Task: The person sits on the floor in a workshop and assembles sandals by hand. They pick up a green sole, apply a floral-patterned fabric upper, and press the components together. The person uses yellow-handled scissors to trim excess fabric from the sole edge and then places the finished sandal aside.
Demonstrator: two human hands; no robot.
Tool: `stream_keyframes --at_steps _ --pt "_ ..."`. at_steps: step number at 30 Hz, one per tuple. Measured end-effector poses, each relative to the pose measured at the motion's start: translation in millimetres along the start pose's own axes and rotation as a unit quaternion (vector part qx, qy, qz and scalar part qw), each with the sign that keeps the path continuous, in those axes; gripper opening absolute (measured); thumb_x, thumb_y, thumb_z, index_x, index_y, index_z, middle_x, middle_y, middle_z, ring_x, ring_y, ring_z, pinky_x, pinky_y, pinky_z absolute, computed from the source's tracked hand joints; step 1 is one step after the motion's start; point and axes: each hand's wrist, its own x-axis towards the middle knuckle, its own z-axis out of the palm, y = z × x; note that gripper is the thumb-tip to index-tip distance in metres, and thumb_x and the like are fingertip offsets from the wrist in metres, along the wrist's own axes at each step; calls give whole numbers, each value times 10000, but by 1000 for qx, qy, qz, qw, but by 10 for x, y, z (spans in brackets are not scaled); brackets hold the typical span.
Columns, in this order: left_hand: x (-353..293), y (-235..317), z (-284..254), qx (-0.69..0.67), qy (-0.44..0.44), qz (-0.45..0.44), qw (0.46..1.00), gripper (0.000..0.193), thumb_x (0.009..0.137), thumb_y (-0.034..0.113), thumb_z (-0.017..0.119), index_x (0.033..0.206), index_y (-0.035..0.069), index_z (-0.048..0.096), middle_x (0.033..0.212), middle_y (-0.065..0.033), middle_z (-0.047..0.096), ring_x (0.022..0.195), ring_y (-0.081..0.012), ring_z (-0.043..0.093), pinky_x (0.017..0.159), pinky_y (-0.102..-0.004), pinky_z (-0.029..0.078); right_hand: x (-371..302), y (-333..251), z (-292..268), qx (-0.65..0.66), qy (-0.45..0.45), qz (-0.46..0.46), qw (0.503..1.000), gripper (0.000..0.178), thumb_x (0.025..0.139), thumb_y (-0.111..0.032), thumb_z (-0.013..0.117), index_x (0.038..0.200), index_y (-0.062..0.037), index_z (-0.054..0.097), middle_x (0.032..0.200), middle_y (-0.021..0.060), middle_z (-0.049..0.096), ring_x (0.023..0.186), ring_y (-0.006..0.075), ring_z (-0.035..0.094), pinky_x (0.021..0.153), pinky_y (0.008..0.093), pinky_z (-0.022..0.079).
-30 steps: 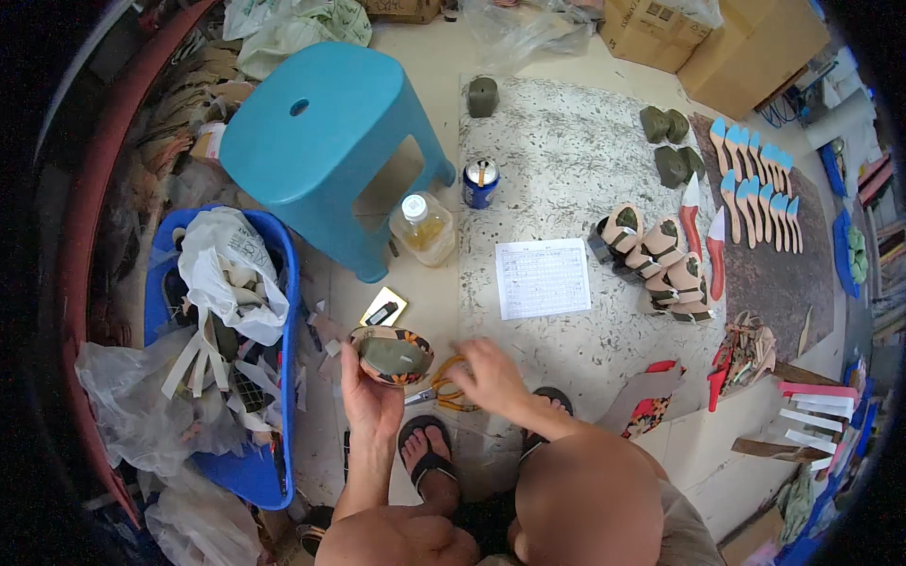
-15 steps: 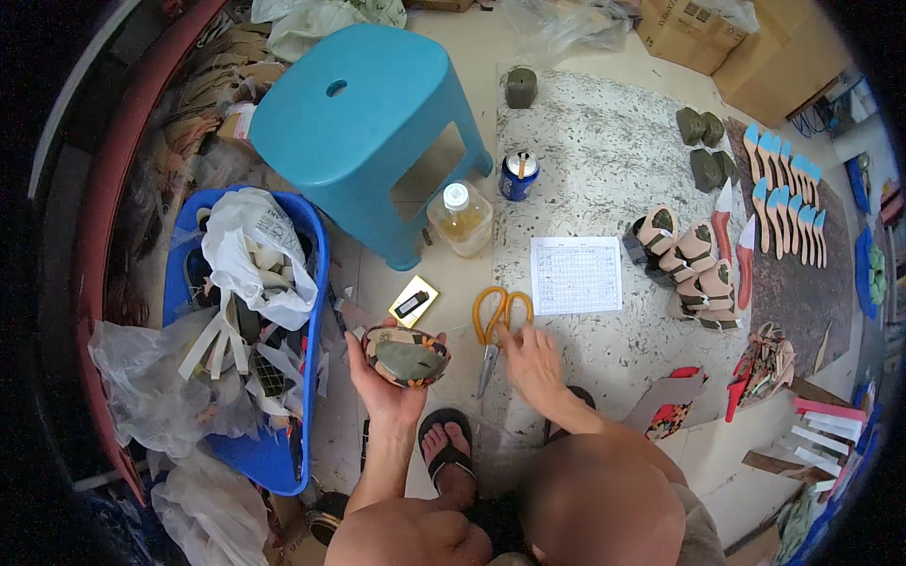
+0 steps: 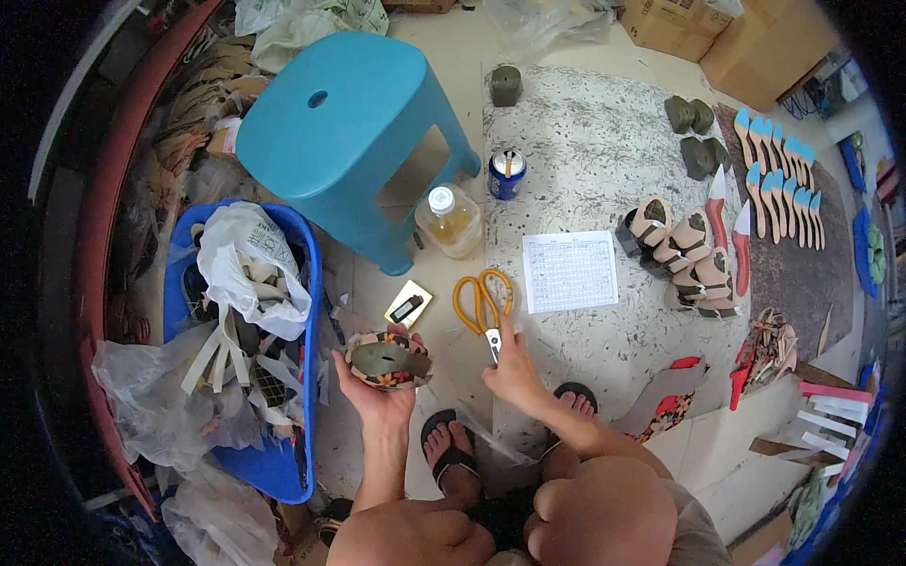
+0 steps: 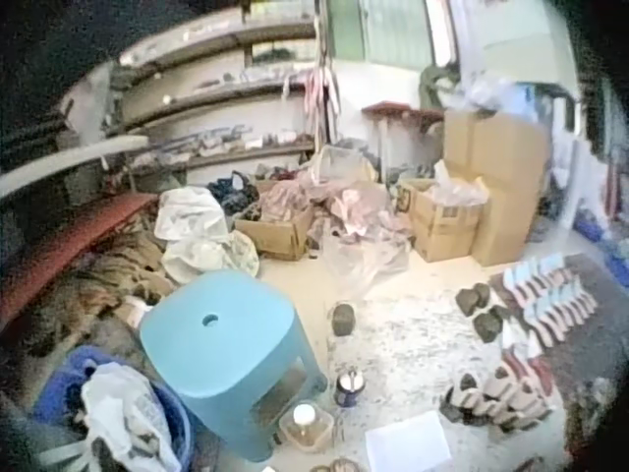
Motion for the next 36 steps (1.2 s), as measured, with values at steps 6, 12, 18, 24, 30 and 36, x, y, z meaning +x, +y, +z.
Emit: stream_keyframes --at_steps 6,12,18,24,30,36 --pt "22 1 -70 11 6 -16 1000 613 944 605 430 1132 32 540 1073 -200 604 990 -336 597 976 -572 449 132 -117 -303 -62 -46 90 993 728 866 -161 613 1478 -116 224 1002 289 646 953 434 648 801 516 504" --pt "21 -5 -105 6 30 16 999 588 952 571 413 1158 36 543 1066 -196 609 983 -347 588 961 -548 459 -50 -144 -737 45 -47 -46 997 376 975 -160 514 1333 -53 471 764 185 605 660 325 619 594 401 470" --pt "-17 -79 -17 51 27 7 998 565 954 562 405 1139 50 558 1054 -173 618 994 -349 592 913 -519 491 -359 -662 -991 153 -33 -229 961 274 972 -115 529 1205 29 512 727 191 574 614 333 589 580 411 456" --pt "-63 -100 15 89 20 101 991 616 946 630 394 990 54 607 953 -134 666 903 -308 636 862 -463 524 -294 -916 -1177 105 -150 -213 960 261 968 -116 533 1180 35 511 796 239 617 751 424 644 638 443 498" --pt "-88 -154 83 86 54 108 989 620 945 640 388 976 65 620 929 -122 674 889 -281 642 805 -432 534 -321 -946 -1226 87 -152 -239 955 243 972 -125 536 1150 40 531 798 240 628 741 427 654 626 428 513" --pt "-105 -137 108 91 95 88 987 624 950 630 377 1025 58 616 1003 -137 663 926 -279 631 827 -458 520 -340 -805 -1113 81 -105 -299 945 266 945 -92 567 1160 60 525 803 258 630 690 434 650 592 456 517"
